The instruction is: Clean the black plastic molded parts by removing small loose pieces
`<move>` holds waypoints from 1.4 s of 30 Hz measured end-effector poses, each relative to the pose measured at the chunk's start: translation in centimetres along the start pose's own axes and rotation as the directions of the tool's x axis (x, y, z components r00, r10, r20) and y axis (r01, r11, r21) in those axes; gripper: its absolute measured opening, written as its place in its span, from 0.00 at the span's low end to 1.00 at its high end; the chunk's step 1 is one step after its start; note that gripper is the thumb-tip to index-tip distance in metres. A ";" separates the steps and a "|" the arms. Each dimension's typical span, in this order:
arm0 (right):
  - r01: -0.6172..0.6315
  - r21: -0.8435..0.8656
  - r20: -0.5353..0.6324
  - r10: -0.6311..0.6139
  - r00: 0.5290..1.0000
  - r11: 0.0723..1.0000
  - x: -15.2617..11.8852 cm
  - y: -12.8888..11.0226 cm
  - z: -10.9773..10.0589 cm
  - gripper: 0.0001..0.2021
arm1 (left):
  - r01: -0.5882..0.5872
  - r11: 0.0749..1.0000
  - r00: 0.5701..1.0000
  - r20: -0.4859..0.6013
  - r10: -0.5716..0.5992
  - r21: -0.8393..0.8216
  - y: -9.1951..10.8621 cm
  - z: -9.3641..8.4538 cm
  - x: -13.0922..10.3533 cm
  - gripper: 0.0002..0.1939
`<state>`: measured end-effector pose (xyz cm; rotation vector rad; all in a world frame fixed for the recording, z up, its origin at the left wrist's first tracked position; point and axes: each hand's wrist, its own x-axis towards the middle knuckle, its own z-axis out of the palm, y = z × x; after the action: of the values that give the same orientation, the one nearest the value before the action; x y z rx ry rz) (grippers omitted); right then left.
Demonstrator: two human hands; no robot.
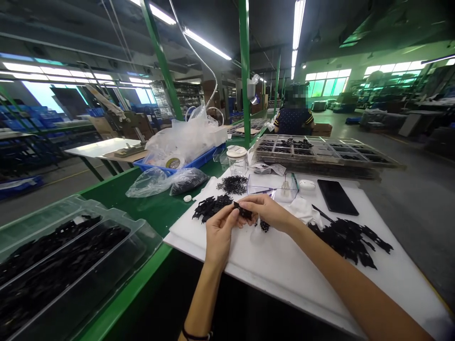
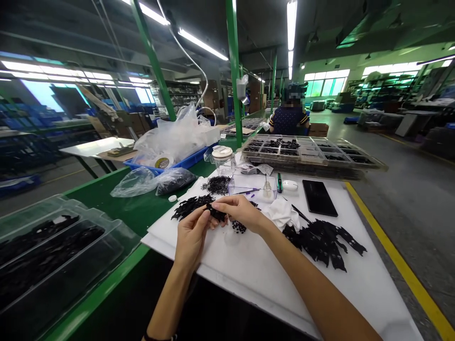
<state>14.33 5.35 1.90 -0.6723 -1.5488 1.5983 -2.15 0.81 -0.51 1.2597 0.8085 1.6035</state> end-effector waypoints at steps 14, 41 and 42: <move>-0.036 0.377 0.046 0.020 0.999 0.926 -0.2 -1.0 -0.1 0.20 | -0.266 0.961 0.962 -0.041 0.269 0.079 0.9 2.8 2.4 0.12; 0.135 0.008 -0.324 -0.125 0.938 0.991 2.6 0.4 -2.1 0.21 | -0.623 0.415 0.769 0.618 0.165 0.664 4.1 -0.7 10.0 0.10; 0.144 0.026 -0.332 -0.127 0.935 0.989 2.6 0.3 -2.1 0.22 | -0.618 0.419 0.773 0.611 0.171 0.665 4.0 -0.5 10.0 0.11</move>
<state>14.59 8.75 1.72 -0.7462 -1.2760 1.3389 -4.33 8.61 6.60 2.6452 1.0634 1.1055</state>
